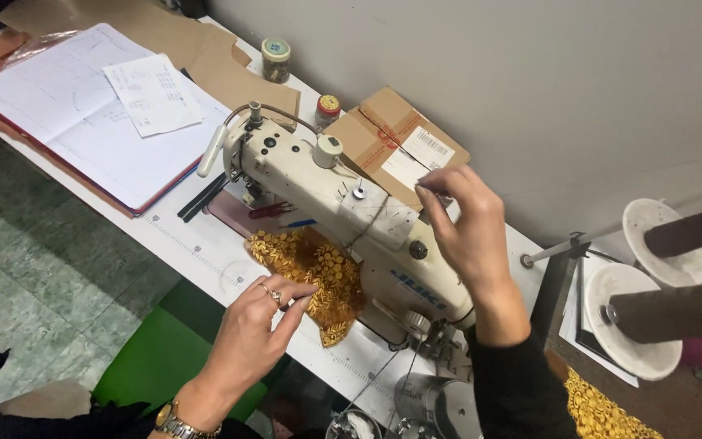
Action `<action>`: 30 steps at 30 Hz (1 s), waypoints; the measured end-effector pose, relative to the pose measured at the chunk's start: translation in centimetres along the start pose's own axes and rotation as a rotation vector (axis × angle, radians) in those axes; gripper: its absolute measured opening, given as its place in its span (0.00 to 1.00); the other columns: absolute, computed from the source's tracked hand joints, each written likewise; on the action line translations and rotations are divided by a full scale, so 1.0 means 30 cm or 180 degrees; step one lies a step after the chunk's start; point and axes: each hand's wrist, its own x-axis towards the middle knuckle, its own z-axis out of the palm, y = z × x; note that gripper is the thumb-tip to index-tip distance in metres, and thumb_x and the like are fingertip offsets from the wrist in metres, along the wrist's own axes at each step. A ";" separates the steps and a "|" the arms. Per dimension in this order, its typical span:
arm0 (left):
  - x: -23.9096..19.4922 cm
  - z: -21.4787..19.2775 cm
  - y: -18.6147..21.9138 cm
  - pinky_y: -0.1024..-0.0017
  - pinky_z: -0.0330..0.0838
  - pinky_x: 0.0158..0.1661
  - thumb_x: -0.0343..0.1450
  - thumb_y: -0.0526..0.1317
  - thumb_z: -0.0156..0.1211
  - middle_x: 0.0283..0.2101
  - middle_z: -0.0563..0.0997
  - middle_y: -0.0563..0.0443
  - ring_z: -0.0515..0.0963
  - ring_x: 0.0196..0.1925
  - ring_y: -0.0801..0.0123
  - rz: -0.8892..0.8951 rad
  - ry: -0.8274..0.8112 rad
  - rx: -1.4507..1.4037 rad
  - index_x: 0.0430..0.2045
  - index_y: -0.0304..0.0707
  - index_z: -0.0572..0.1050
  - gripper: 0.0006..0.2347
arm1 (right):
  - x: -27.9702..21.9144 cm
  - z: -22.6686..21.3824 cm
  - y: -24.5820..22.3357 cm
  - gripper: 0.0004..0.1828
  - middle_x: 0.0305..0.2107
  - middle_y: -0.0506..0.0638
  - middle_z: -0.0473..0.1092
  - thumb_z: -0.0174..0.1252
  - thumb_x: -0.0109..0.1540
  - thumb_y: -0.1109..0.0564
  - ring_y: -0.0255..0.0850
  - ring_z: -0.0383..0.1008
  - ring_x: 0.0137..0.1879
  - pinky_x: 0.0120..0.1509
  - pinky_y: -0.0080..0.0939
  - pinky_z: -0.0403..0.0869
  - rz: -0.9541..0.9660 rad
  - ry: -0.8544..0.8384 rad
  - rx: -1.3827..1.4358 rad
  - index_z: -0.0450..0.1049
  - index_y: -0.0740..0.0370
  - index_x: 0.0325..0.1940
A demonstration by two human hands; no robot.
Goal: Measuring, marking, and cutting patterned fabric as part of a hand-sewing process.
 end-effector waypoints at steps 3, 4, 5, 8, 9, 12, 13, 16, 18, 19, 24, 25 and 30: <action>0.003 0.003 -0.012 0.66 0.74 0.38 0.70 0.39 0.54 0.35 0.81 0.54 0.78 0.38 0.66 -0.0129 -0.0068 -0.0031 0.39 0.42 0.79 0.09 | 0.067 0.022 0.060 0.04 0.28 0.46 0.73 0.54 0.61 0.61 0.36 0.71 0.32 0.40 0.36 0.68 0.0650 -0.0886 -0.0181 0.74 0.60 0.33; 0.005 0.002 -0.018 0.67 0.73 0.37 0.70 0.40 0.53 0.36 0.81 0.54 0.78 0.38 0.67 -0.0186 -0.0090 -0.0043 0.40 0.43 0.79 0.09 | 0.091 0.028 0.072 0.07 0.29 0.45 0.76 0.53 0.61 0.58 0.36 0.72 0.31 0.40 0.37 0.69 0.1029 -0.1363 -0.0326 0.76 0.58 0.33; 0.008 0.001 -0.027 0.67 0.73 0.37 0.70 0.40 0.53 0.36 0.81 0.54 0.78 0.38 0.67 -0.0194 -0.0086 -0.0041 0.40 0.43 0.79 0.09 | 0.103 0.033 0.080 0.07 0.29 0.45 0.76 0.53 0.61 0.58 0.36 0.72 0.31 0.40 0.37 0.69 0.1025 -0.1370 -0.0322 0.76 0.58 0.33; 0.007 -0.001 -0.049 0.66 0.73 0.37 0.70 0.39 0.53 0.35 0.81 0.55 0.78 0.38 0.67 -0.0190 -0.0049 0.0061 0.39 0.44 0.79 0.09 | 0.113 0.056 0.109 0.03 0.30 0.44 0.75 0.59 0.59 0.56 0.36 0.71 0.33 0.40 0.37 0.69 0.1152 -0.2108 -0.0346 0.78 0.55 0.34; 0.008 -0.003 -0.056 0.67 0.73 0.38 0.70 0.40 0.53 0.35 0.81 0.55 0.78 0.38 0.67 -0.0196 -0.0063 0.0067 0.39 0.44 0.79 0.09 | 0.109 0.068 0.124 0.04 0.30 0.44 0.74 0.61 0.57 0.56 0.36 0.70 0.33 0.39 0.37 0.68 0.1096 -0.2179 -0.0338 0.78 0.54 0.35; 0.017 -0.004 -0.071 0.66 0.74 0.39 0.70 0.40 0.52 0.36 0.81 0.55 0.78 0.38 0.67 -0.0162 -0.0080 0.0102 0.39 0.44 0.79 0.09 | 0.102 0.092 0.142 0.04 0.29 0.44 0.73 0.63 0.56 0.55 0.36 0.67 0.31 0.38 0.36 0.66 0.1013 -0.2198 -0.0289 0.78 0.52 0.34; 0.019 -0.005 -0.074 0.66 0.74 0.39 0.71 0.40 0.52 0.35 0.81 0.54 0.78 0.38 0.67 -0.0118 -0.0083 0.0137 0.39 0.43 0.79 0.09 | 0.100 0.098 0.142 0.03 0.28 0.43 0.72 0.64 0.56 0.55 0.35 0.66 0.30 0.37 0.36 0.65 0.0987 -0.2139 -0.0246 0.78 0.52 0.33; 0.031 -0.016 -0.060 0.67 0.74 0.39 0.70 0.40 0.53 0.35 0.81 0.54 0.78 0.39 0.67 -0.0123 -0.0025 0.0106 0.39 0.43 0.79 0.09 | 0.101 0.103 0.121 0.02 0.29 0.45 0.72 0.63 0.57 0.57 0.35 0.69 0.31 0.36 0.35 0.67 0.0968 -0.2097 -0.0187 0.77 0.55 0.30; 0.032 -0.016 -0.061 0.66 0.74 0.39 0.70 0.40 0.53 0.34 0.81 0.54 0.78 0.38 0.67 -0.0126 -0.0034 0.0128 0.39 0.42 0.79 0.09 | 0.096 0.109 0.135 0.02 0.29 0.45 0.72 0.62 0.57 0.57 0.36 0.69 0.32 0.37 0.36 0.67 0.0851 -0.2062 -0.0159 0.76 0.55 0.30; 0.032 -0.016 -0.062 0.66 0.74 0.38 0.70 0.40 0.53 0.34 0.80 0.54 0.78 0.37 0.67 -0.0126 -0.0045 0.0148 0.38 0.42 0.79 0.09 | 0.093 0.112 0.141 0.01 0.29 0.45 0.71 0.61 0.57 0.57 0.37 0.69 0.33 0.38 0.37 0.67 0.0737 -0.2023 -0.0132 0.76 0.54 0.31; 0.025 -0.021 -0.053 0.66 0.73 0.38 0.70 0.40 0.53 0.34 0.80 0.54 0.78 0.38 0.66 -0.0135 -0.0019 0.0082 0.39 0.43 0.79 0.09 | 0.068 0.117 0.156 0.05 0.32 0.43 0.69 0.61 0.60 0.58 0.32 0.65 0.30 0.37 0.32 0.67 0.1221 -0.1633 0.0497 0.73 0.55 0.30; 0.022 -0.021 -0.053 0.66 0.73 0.39 0.70 0.40 0.53 0.34 0.81 0.54 0.78 0.38 0.65 -0.0128 -0.0018 0.0060 0.39 0.43 0.79 0.09 | 0.064 0.117 0.158 0.06 0.34 0.44 0.70 0.61 0.60 0.59 0.31 0.70 0.30 0.37 0.29 0.70 0.1439 -0.1427 0.0898 0.71 0.57 0.29; 0.009 -0.021 -0.044 0.66 0.73 0.39 0.70 0.39 0.53 0.35 0.81 0.54 0.78 0.40 0.65 -0.0145 -0.0005 0.0088 0.40 0.43 0.79 0.09 | 0.083 0.070 0.121 0.03 0.36 0.45 0.70 0.60 0.60 0.61 0.35 0.68 0.41 0.43 0.34 0.68 0.0833 -0.0803 0.0628 0.73 0.55 0.33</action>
